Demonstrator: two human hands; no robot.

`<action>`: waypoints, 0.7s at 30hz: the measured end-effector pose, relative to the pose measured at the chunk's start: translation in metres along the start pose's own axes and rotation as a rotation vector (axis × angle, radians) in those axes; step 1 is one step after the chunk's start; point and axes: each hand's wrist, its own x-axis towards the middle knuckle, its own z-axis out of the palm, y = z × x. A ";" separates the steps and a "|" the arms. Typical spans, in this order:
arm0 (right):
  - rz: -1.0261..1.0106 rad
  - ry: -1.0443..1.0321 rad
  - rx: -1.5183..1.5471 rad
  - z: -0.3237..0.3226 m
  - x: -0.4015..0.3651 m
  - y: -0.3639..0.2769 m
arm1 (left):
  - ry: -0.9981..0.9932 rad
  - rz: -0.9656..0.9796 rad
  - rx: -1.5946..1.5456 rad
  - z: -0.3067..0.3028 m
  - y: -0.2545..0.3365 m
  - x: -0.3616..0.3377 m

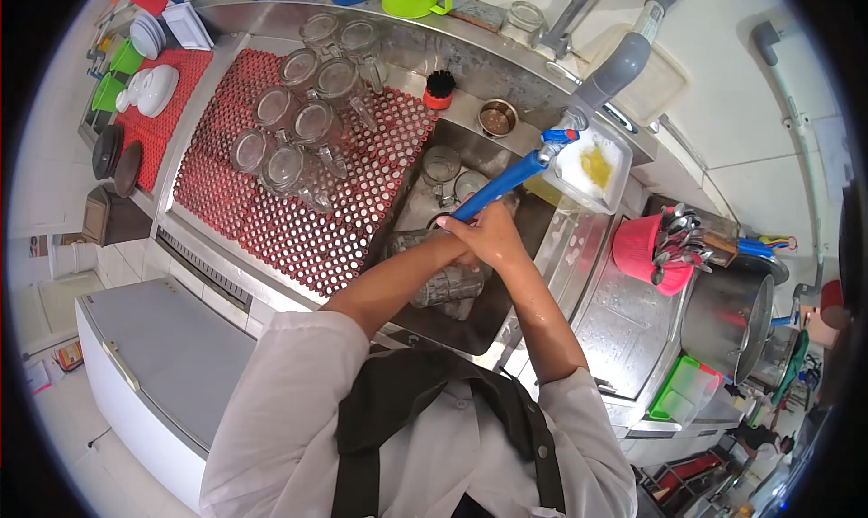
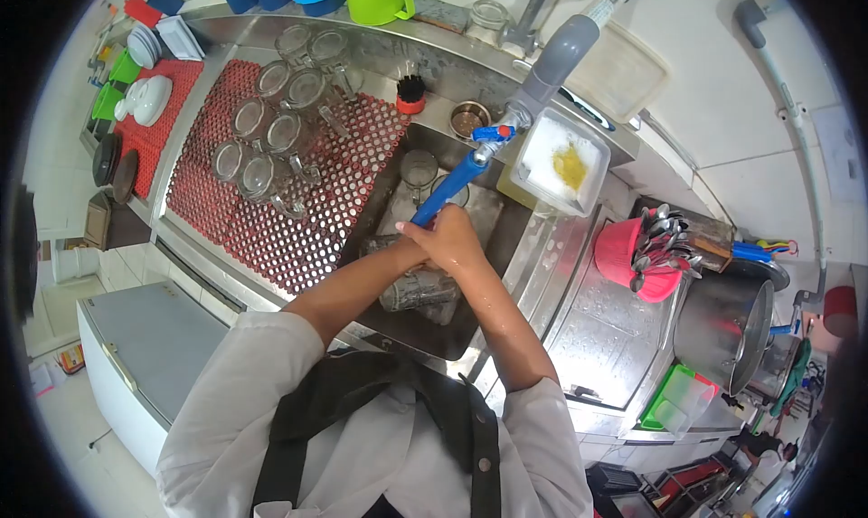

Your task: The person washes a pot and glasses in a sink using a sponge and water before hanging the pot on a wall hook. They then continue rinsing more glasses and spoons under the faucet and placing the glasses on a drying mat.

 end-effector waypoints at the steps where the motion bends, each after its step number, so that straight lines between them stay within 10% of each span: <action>1: 0.005 0.005 -0.003 -0.006 -0.003 -0.004 | 0.097 0.045 -0.051 0.004 -0.005 -0.005; 4: 0.030 0.068 -0.048 -0.016 -0.008 -0.004 | 0.352 0.170 -0.220 0.003 -0.014 -0.028; 9: 0.027 0.321 -0.012 -0.005 -0.004 -0.011 | 0.239 -0.082 -0.616 -0.037 0.027 -0.095; 21: 0.164 0.059 0.472 0.012 -0.006 -0.013 | 0.498 -0.036 -0.791 -0.022 0.040 -0.124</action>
